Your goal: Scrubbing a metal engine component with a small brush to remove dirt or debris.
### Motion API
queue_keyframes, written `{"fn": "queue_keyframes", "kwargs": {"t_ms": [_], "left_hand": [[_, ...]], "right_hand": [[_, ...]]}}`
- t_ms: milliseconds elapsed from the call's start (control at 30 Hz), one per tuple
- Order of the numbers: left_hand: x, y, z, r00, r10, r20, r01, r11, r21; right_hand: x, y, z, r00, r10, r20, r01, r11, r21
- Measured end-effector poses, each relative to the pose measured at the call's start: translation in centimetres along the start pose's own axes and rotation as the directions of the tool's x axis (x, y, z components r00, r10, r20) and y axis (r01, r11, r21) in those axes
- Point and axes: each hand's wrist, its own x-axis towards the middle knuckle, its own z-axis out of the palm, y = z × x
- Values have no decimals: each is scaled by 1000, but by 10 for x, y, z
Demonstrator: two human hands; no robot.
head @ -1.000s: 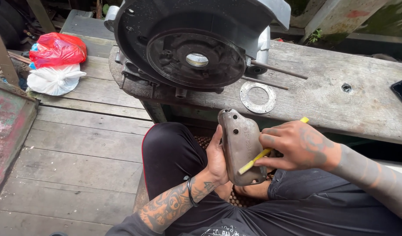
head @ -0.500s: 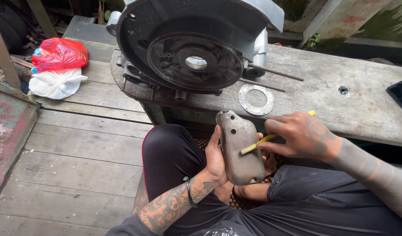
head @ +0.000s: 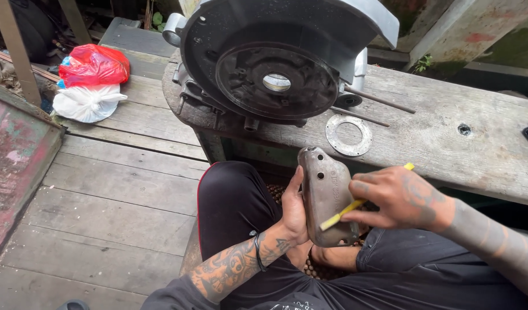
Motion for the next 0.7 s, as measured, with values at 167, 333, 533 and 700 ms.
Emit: {"fn": "queue_keyframes", "kwargs": {"t_ms": [167,333,533,700], "left_hand": [[9,-11,-14,969,55,243,5,971,-240],[8,-9,-10,995,39,89,-29,993,-115],[8,-8,-17,974,32,224,34,959,-282],[4,-9,-22,991,8,135,12,989,-148]], "right_hand": [[-6,11,-1,987,153,-54,-155,987,-46],[-1,3,-1,1000,3,-28,-2,1000,10],[-4,9,3,973,220,-64,-225,971,-82],[3,1,-10,995,23,-100,-18,999,48]]}}
